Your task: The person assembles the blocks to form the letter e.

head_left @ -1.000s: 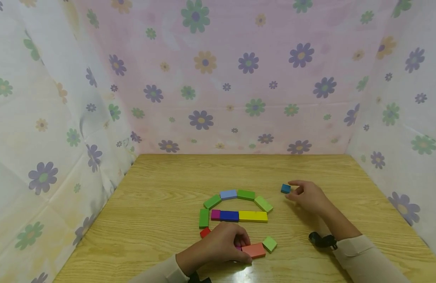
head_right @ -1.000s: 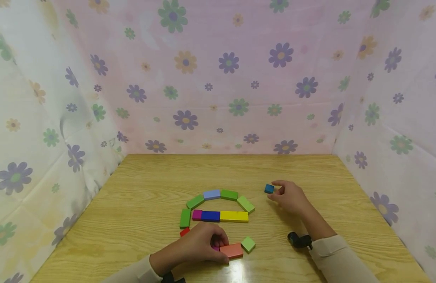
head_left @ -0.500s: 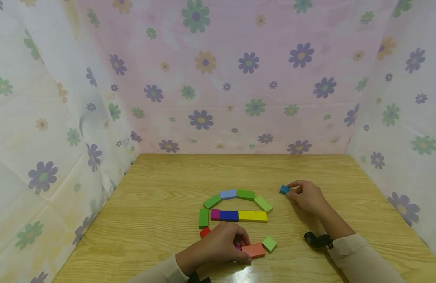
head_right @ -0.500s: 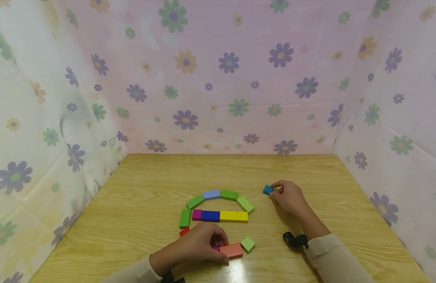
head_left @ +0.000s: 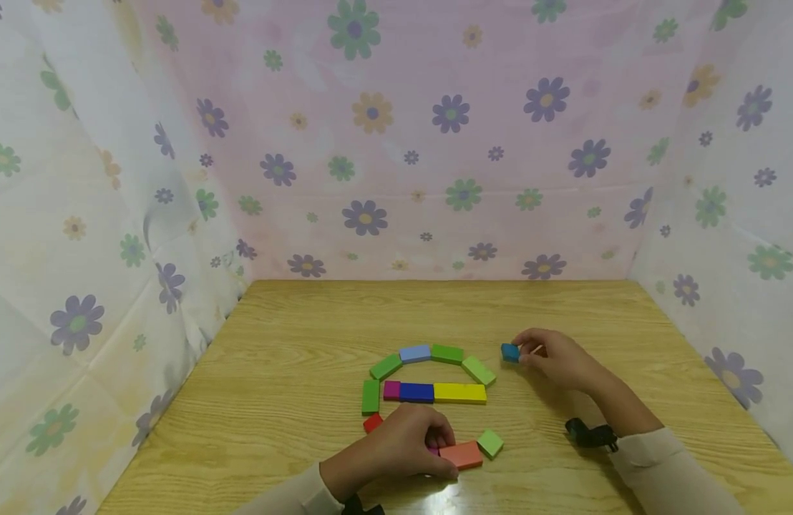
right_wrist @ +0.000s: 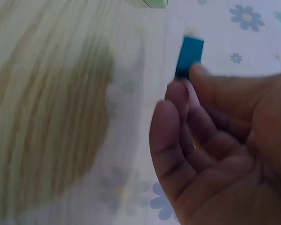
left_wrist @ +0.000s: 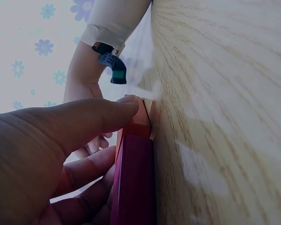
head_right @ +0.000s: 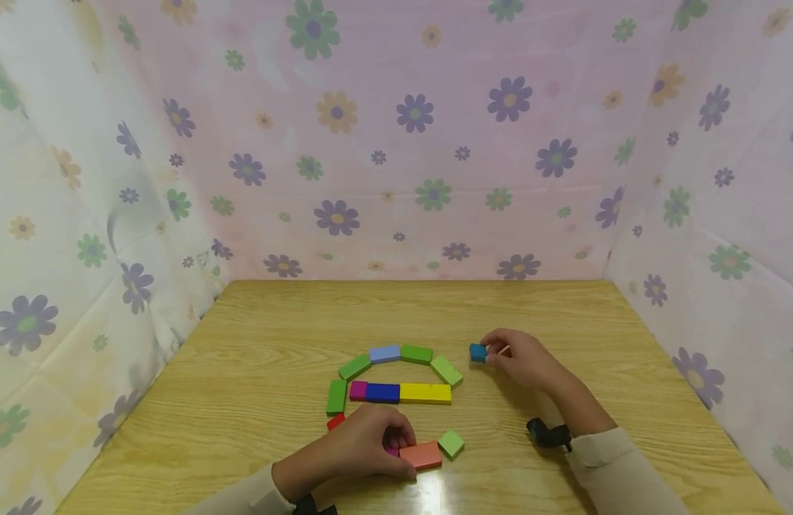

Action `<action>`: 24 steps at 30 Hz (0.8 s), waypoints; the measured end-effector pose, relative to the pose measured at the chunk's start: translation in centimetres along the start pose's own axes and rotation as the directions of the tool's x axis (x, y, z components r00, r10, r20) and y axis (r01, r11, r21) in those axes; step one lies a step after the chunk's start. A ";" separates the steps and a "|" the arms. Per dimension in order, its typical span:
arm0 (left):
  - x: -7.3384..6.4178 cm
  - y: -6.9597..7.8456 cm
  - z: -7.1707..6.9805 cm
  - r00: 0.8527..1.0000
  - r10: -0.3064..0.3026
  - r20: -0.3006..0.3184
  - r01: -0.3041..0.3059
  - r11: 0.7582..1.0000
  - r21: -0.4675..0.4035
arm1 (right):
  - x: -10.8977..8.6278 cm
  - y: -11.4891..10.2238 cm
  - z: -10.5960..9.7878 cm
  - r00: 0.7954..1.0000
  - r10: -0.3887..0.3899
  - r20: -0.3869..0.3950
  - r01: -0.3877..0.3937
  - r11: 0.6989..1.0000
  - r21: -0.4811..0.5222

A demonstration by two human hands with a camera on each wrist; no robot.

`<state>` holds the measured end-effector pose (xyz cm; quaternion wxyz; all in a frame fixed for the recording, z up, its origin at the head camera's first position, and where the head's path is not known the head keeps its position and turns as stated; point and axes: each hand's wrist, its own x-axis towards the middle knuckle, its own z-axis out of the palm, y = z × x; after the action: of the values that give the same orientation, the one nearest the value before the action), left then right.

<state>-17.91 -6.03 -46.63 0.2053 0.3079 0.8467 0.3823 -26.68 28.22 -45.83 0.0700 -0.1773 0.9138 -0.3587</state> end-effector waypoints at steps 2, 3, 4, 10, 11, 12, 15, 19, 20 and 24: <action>0.0 0.0 0.0 1.000 0.000 0.002 0.000 1.000 -0.001 | -0.2 -0.3 -0.1 0.997 -0.057 0.058 0.059 0.998 -0.029; 0.0 0.0 0.0 1.000 0.000 0.002 0.000 1.000 -0.001 | -0.4 -0.5 -0.1 0.992 -0.082 0.093 0.085 0.996 -0.032; 0.0 0.0 -0.1 1.000 -0.001 0.001 0.001 1.000 -0.001 | -0.5 -0.8 -0.2 0.987 -0.101 0.129 0.105 0.994 -0.028; 0.0 0.1 -0.1 1.000 -0.016 -0.001 0.016 1.000 -0.005 | -1.5 -2.4 0.1 0.952 -0.152 0.265 0.145 0.988 0.045; 0.1 0.1 0.0 1.000 -0.017 -0.001 0.017 1.000 -0.004 | -1.7 -2.7 0.2 0.950 -0.156 0.271 0.147 0.988 0.053; 0.1 0.2 0.0 1.000 -0.017 -0.002 0.017 1.000 -0.003 | -1.9 -2.9 0.3 0.949 -0.160 0.272 0.150 0.987 0.057; 0.1 0.1 0.0 1.000 -0.010 -0.003 0.010 1.000 0.002 | -2.5 -3.3 0.8 0.944 -0.168 0.284 0.151 0.985 0.080; 0.1 0.0 0.0 1.000 -0.005 -0.008 0.005 1.000 0.005 | -2.9 -3.6 1.7 0.935 -0.192 0.299 0.167 0.980 0.109; 0.1 0.0 0.0 1.000 -0.007 -0.008 0.007 1.000 0.003 | -3.0 -3.6 2.0 0.932 -0.198 0.302 0.172 0.979 0.111; 0.1 0.0 0.0 1.000 -0.005 -0.009 0.005 1.000 0.004 | -3.0 -3.7 2.7 0.928 -0.197 0.317 0.180 0.980 0.084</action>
<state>-18.00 -5.92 -46.67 0.2021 0.3046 0.8490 0.3816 -22.19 25.17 -45.30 0.1889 -0.3188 0.8587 -0.3540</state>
